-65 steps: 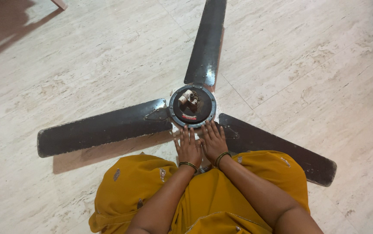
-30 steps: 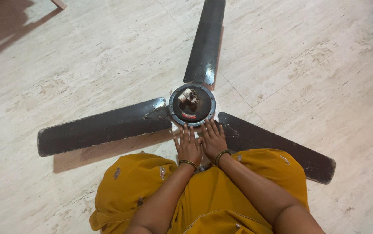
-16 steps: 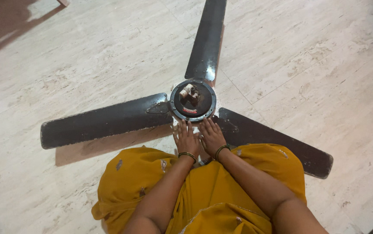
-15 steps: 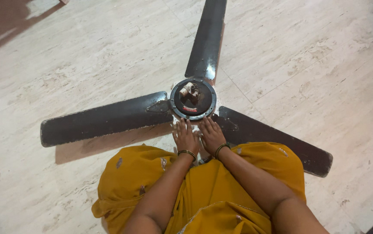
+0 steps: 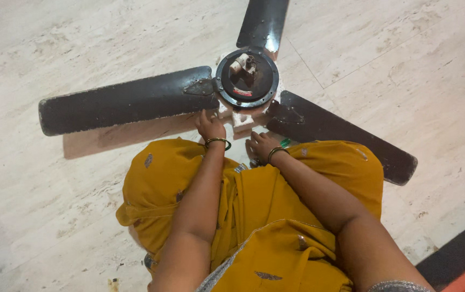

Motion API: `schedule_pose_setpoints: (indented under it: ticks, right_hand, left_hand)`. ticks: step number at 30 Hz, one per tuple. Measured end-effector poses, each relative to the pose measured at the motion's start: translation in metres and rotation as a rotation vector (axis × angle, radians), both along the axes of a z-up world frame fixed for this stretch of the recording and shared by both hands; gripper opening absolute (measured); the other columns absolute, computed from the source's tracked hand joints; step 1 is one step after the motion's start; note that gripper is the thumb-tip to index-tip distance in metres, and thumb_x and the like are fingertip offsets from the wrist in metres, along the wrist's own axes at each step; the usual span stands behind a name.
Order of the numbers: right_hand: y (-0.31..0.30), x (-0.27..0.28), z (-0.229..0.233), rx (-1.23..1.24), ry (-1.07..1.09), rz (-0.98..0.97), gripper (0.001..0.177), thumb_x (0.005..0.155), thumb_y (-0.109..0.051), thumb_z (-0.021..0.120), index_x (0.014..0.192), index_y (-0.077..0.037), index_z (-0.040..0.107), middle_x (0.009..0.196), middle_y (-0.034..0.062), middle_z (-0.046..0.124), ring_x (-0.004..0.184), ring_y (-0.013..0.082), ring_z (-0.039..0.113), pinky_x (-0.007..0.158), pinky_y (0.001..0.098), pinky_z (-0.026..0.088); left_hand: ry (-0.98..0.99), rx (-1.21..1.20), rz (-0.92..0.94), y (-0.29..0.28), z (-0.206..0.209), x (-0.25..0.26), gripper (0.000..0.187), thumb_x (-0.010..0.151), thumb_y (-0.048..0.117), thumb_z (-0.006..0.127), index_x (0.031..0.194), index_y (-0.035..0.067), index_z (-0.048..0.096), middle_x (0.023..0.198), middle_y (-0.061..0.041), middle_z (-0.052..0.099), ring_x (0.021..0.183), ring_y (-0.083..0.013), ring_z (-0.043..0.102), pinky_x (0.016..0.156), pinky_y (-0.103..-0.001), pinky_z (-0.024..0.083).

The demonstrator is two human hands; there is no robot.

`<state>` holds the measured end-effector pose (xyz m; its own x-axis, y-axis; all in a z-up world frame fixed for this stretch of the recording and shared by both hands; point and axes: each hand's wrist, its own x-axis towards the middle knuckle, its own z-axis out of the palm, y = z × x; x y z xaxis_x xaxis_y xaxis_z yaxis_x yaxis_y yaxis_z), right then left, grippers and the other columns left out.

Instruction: The person uses a screwdriver to loosen and tighten screws on the central hub of a ceiling fan lying on the floor. They repeatedly adjust the screwdriver and apply pressure to the screws around the fan's motor housing.

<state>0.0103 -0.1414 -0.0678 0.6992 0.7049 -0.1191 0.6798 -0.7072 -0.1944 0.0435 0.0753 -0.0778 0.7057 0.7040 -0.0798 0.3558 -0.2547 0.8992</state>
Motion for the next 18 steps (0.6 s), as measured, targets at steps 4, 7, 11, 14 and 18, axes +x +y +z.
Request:
schedule_pose_setpoints:
  ticks: [4, 7, 11, 14, 18]
  right_hand:
    - [0.001, -0.002, 0.005, -0.277, 0.206, -0.048, 0.068, 0.077, -0.031, 0.079, 0.139, -0.018, 0.052, 0.142, 0.0117, 0.048, 0.124, 0.0368, 0.056, 0.097, 0.0460, 0.053]
    - [0.002, -0.006, 0.012, -0.329, 0.192, -0.097, 0.074, 0.075, -0.031, 0.081, 0.140, -0.016, 0.051, 0.142, 0.0118, 0.048, 0.129, 0.0366, 0.052, 0.100, 0.0470, 0.052]
    - [-0.006, -0.013, 0.017, -0.475, 0.192, -0.298, 0.072, 0.083, -0.033, 0.077, 0.144, -0.012, 0.046, 0.151, 0.0159, 0.037, 0.138, 0.0381, 0.040, 0.096, 0.0530, 0.051]
    - [-0.016, -0.015, 0.015, -0.472, 0.179, -0.438, 0.057, 0.092, -0.032, 0.070, 0.142, -0.011, 0.053, 0.152, 0.0155, 0.042, 0.139, 0.0369, 0.042, 0.099, 0.0506, 0.052]
    - [-0.010, -0.011, 0.016, -0.605, 0.137, -0.376, 0.044, 0.099, -0.033, 0.063, 0.133, -0.006, 0.065, 0.139, 0.0184, 0.059, 0.130, 0.0390, 0.054, 0.098, 0.0445, 0.055]
  left_hand:
    - [0.033, -0.050, 0.017, 0.001, -0.004, 0.001, 0.050, 0.094, 0.017, 0.058, 0.142, 0.003, 0.055, 0.151, -0.025, 0.043, 0.141, -0.0417, 0.044, 0.117, -0.047, 0.038]
    - [0.075, -0.046, -0.032, -0.004, -0.004, 0.000, 0.049, 0.094, 0.019, 0.060, 0.141, 0.004, 0.055, 0.151, -0.026, 0.041, 0.140, -0.0433, 0.042, 0.114, -0.048, 0.037]
    - [0.107, -0.020, -0.084, -0.011, -0.006, -0.001, 0.051, 0.091, 0.021, 0.064, 0.139, 0.006, 0.058, 0.144, -0.025, 0.049, 0.131, -0.0419, 0.053, 0.110, -0.046, 0.043]
    - [0.062, 0.016, -0.125, -0.018, -0.007, -0.003, 0.051, 0.087, 0.019, 0.064, 0.137, 0.010, 0.062, 0.138, -0.024, 0.055, 0.126, -0.0414, 0.057, 0.109, -0.045, 0.045]
    - [0.049, 0.034, -0.187, -0.022, -0.007, -0.005, 0.053, 0.087, 0.018, 0.061, 0.139, 0.009, 0.061, 0.134, -0.025, 0.055, 0.123, -0.0419, 0.058, 0.108, -0.046, 0.045]
